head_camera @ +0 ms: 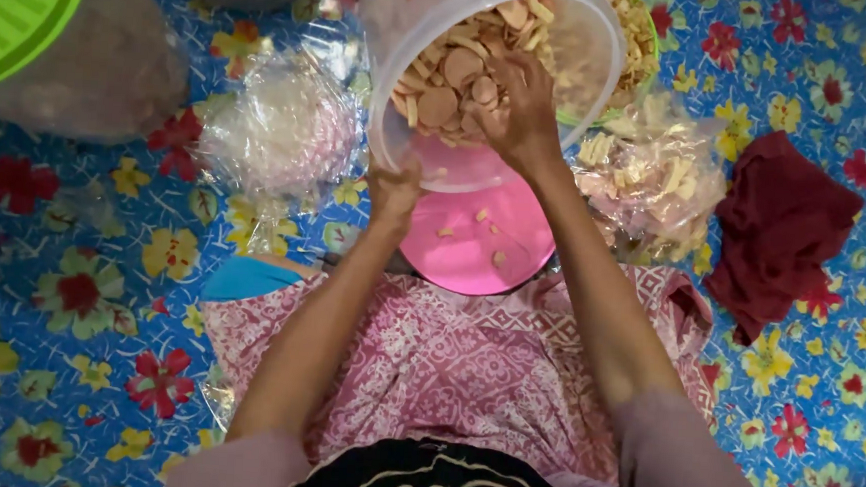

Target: Sorting small food items by hand and pouring more from a container onto a plate

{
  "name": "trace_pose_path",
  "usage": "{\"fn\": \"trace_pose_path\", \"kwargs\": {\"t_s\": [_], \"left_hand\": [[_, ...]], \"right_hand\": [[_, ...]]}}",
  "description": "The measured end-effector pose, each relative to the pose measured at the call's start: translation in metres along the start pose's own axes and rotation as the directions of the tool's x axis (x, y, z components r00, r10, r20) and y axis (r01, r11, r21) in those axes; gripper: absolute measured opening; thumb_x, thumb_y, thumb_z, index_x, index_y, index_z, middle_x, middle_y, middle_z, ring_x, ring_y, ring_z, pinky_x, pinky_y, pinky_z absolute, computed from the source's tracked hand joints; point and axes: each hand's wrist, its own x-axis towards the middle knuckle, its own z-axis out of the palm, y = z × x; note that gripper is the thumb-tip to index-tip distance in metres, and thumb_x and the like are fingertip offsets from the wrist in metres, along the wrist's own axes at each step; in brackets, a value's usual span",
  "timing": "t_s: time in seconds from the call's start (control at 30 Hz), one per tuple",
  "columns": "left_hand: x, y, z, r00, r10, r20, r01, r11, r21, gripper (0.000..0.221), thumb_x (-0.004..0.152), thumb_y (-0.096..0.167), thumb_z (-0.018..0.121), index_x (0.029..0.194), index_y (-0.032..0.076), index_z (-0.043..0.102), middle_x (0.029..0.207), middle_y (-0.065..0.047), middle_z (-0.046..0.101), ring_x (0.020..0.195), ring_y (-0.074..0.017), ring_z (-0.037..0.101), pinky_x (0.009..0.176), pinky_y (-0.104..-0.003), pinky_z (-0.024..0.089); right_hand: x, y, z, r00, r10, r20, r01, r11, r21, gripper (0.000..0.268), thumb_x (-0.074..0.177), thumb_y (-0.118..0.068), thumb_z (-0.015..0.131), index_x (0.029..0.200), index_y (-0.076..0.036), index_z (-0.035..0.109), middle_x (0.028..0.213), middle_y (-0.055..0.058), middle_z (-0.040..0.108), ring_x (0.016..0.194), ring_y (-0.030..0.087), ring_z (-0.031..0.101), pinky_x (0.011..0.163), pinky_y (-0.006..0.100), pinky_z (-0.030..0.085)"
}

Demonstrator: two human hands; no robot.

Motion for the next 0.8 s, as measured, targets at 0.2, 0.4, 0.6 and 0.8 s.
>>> {"fn": "trace_pose_path", "kwargs": {"t_s": [0.2, 0.4, 0.6, 0.8], "left_hand": [[0.001, -0.007, 0.004, 0.991, -0.087, 0.105, 0.102, 0.982, -0.157, 0.043, 0.083, 0.008, 0.057, 0.123, 0.008, 0.042, 0.098, -0.013, 0.063, 0.062, -0.0279, 0.071, 0.029, -0.020, 0.039], [0.005, -0.014, 0.002, 0.990, -0.043, 0.136, 0.073, 0.972, -0.224, 0.059, 0.073, -0.003, 0.050, 0.129, 0.011, 0.036, 0.105, -0.010, 0.055, 0.060, -0.0309, 0.070, 0.034, -0.025, 0.046], [0.009, -0.006, -0.002, 0.996, 0.084, 0.017, -0.085, 0.993, 0.083, 0.052, 0.074, 0.006, 0.060, 0.125, 0.005, 0.047, 0.092, -0.007, 0.063, 0.073, -0.0149, 0.061, 0.056, -0.022, 0.053], [0.014, -0.021, -0.004, 0.956, 0.292, 0.032, -0.293, 0.945, 0.143, 0.040, 0.070, 0.009, 0.052, 0.109, 0.003, 0.053, 0.094, -0.013, 0.065, 0.082, -0.0238, 0.063, 0.074, -0.031, 0.052]], "right_hand": [[0.025, 0.009, 0.043, 0.987, -0.111, -0.113, 0.102, 0.991, -0.083, 0.075, 0.069, -0.069, 0.065, 0.123, -0.017, 0.053, 0.114, 0.017, 0.045, 0.105, 0.037, 0.043, 0.091, 0.053, 0.033], [0.018, -0.001, 0.053, 0.993, 0.104, 0.050, -0.102, 0.994, -0.044, 0.072, 0.071, -0.060, 0.072, 0.126, -0.020, 0.050, 0.140, 0.016, 0.028, 0.125, 0.043, 0.031, 0.092, 0.055, 0.029], [0.005, -0.009, 0.044, 0.940, 0.232, 0.250, -0.253, 0.966, 0.058, 0.069, 0.073, -0.046, 0.067, 0.129, -0.011, 0.045, 0.133, 0.021, 0.033, 0.119, 0.045, 0.038, 0.087, 0.058, 0.041], [-0.021, -0.015, 0.036, 0.929, 0.234, 0.285, -0.255, 0.966, 0.036, 0.064, 0.070, -0.046, 0.065, 0.121, -0.010, 0.054, 0.106, 0.026, 0.051, 0.093, 0.042, 0.055, 0.079, 0.047, 0.048]]}}
